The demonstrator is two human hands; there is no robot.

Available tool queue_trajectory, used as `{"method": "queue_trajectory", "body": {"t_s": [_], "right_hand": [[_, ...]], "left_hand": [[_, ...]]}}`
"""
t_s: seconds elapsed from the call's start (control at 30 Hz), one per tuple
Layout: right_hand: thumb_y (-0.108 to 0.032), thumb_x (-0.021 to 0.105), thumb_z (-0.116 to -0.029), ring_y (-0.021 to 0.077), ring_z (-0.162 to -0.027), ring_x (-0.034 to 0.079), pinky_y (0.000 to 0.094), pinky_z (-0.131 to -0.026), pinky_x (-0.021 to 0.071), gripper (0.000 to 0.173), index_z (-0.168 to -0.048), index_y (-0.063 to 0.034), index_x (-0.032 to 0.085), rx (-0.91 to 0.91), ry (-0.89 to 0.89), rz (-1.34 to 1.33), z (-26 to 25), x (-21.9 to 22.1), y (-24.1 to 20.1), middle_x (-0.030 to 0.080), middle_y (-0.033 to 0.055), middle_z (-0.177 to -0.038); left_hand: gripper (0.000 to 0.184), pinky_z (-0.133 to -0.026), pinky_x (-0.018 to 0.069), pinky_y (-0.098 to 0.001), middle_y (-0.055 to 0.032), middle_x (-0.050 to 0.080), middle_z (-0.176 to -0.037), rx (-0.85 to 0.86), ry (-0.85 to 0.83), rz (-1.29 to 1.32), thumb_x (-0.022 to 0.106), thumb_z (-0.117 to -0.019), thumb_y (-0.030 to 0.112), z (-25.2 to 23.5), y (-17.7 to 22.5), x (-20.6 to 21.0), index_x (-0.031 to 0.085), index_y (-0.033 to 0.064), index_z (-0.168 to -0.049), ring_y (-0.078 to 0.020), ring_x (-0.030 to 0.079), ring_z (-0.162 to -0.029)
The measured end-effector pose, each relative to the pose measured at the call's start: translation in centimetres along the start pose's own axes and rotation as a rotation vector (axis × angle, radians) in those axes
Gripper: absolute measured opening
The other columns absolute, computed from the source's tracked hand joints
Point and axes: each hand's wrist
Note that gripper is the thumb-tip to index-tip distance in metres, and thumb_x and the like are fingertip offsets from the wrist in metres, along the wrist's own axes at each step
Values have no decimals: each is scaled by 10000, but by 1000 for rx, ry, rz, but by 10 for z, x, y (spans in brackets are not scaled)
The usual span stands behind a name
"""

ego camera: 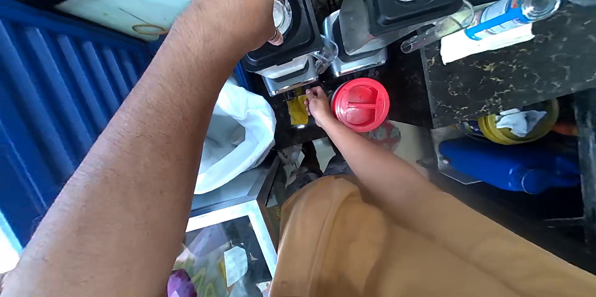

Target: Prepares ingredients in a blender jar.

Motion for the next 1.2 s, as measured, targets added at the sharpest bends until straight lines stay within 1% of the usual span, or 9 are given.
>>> {"method": "queue_trajectory", "body": {"t_s": [0.1,0.27,0.47,0.7,0.8,0.87,0.97,1.1,1.2], "right_hand": [[-318,455,-1107,152,-552,549,310,-500,490,317,-1303,-73,504,11,-5,5,-1,0,-2,600,80,-817],[-323,438,-1109,138,-563,560,300,-516,506,358,-1336,-63,533,55,-24,25,-1,-2,-8,615,76,-841],[-279,394,-1109,106,-542,516,270,-483,460,321,-1214,-32,569,100,-4,-33,2,1,-24,587,50,-808],[-431,431,-1101,156,-582,572,321,-535,518,452,-1377,-81,501,114,-159,111,46,-10,-22,613,81,-832],[-432,505,-1076,195,-676,613,368,-610,535,420,-1339,-107,556,25,-445,374,98,-54,4,661,115,-938],[-373,570,-1049,263,-916,688,468,-834,582,405,-1312,-67,610,-15,-519,543,111,-105,44,685,170,-1111],[-342,670,-996,341,-1232,614,551,-1081,470,463,-1353,-51,620,74,-421,612,129,-197,110,629,215,-1334],[-426,644,-1009,302,-1391,498,520,-1136,416,625,-1532,-134,467,327,-303,254,195,-285,158,488,158,-1539],[-276,770,-924,421,-1423,433,642,-1133,353,789,-1583,-114,367,454,-83,268,228,-336,204,439,239,-1556]], "left_hand": [[614,-992,455,-670,-189,657,-1297,16,-19,-14,827,-844,299,-1,-5,-2,625,182,-1412,-409,606,-1217],[604,-1019,446,-661,-205,636,-1322,-8,-26,-2,827,-857,253,2,-1,-3,619,160,-1416,-413,588,-1245],[608,-1030,439,-659,-208,635,-1326,-23,-33,-11,824,-859,220,2,4,-4,612,139,-1423,-421,581,-1255],[600,-1032,439,-656,-215,633,-1322,-12,-12,-16,830,-847,219,2,2,-2,625,142,-1406,-421,575,-1263],[574,-1016,451,-668,-208,657,-1283,39,36,-26,842,-827,217,3,-1,1,649,138,-1361,-426,598,-1231],[616,-970,473,-684,-225,669,-1219,43,76,-1,873,-784,188,5,0,2,611,91,-1333,-448,623,-1169],[595,-903,477,-732,-268,661,-1139,6,86,47,897,-754,158,12,1,-3,597,37,-1253,-503,624,-1097],[455,-834,466,-798,-289,670,-1068,126,138,41,874,-807,202,17,-15,7,661,53,-1181,-538,633,-1016],[476,-881,548,-629,-220,687,-1145,162,102,92,803,-891,279,1,-38,27,629,78,-1285,-391,679,-1028]]}}
Point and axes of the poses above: each hand's wrist, its own z-axis away from the middle knuckle, its own x-axis out of the palm, y = z × x
